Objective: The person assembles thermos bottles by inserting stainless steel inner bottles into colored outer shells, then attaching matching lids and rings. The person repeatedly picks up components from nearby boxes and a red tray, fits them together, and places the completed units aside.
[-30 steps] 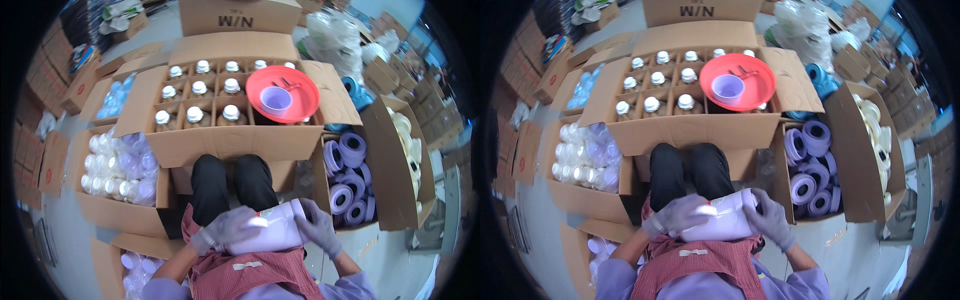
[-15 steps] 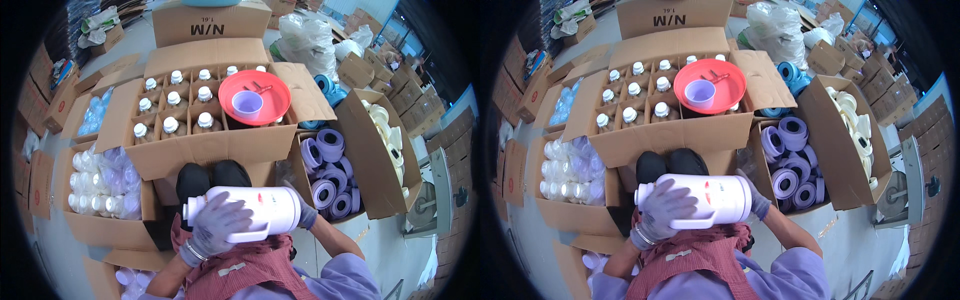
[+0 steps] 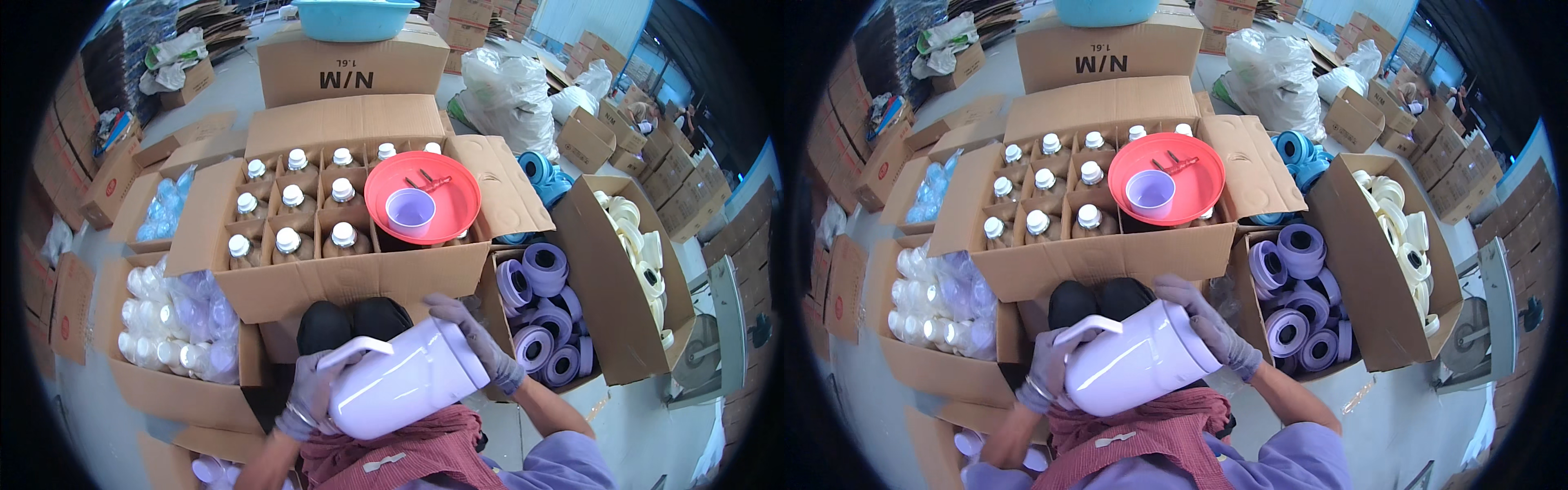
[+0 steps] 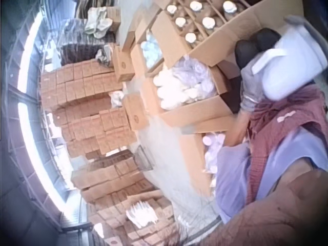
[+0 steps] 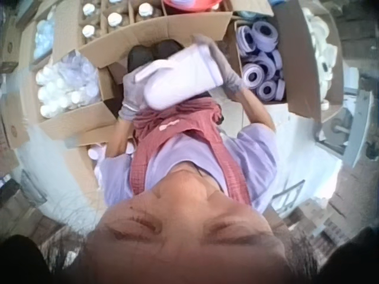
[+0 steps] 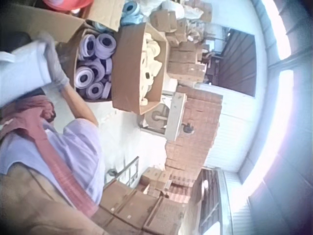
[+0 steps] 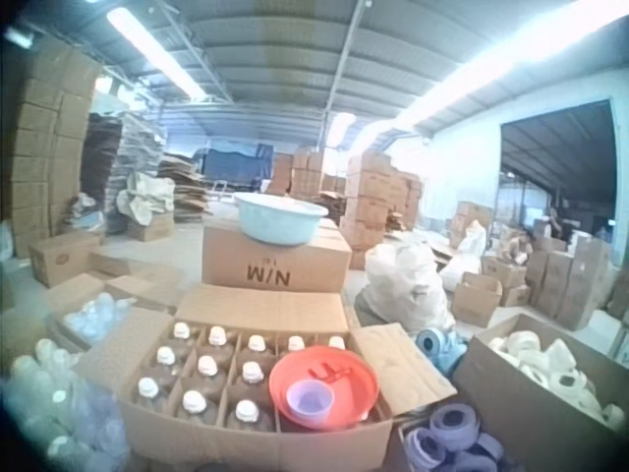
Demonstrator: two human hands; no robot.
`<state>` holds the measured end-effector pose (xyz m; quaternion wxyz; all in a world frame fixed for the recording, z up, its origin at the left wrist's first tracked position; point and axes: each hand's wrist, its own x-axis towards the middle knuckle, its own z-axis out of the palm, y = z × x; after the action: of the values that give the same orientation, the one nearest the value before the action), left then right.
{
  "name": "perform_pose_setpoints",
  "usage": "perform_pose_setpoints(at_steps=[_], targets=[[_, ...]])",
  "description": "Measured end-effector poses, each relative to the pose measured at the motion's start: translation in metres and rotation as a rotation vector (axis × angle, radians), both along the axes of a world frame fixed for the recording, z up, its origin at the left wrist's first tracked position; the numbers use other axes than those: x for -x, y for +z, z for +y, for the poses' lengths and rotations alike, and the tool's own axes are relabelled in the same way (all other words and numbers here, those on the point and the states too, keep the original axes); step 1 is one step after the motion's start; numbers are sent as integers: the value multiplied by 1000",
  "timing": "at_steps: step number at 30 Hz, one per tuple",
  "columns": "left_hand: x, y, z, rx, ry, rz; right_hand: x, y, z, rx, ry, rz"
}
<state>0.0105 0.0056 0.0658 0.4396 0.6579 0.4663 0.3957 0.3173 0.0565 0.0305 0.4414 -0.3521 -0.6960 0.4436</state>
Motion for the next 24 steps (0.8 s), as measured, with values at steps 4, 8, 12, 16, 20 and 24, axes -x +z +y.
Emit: perform_pose_setpoints(at_steps=[4,8,12,16,20,24], targets=[[-12,23,10,-531,-210,261,-1,-9,2,1141,-102,629],[0,13,6,348,36,-214,-4,-3,1,219,-61,13],[-14,21,-6,-194,51,14,13,10,10,667,-61,316],[-1,18,4,-17,-17,-65,11,8,6,1021,-73,316],[13,3,-7,243,125,-151,16,34,15,23,271,-63],[8,3,2,-348,105,-22,32,31,6,685,96,404]])
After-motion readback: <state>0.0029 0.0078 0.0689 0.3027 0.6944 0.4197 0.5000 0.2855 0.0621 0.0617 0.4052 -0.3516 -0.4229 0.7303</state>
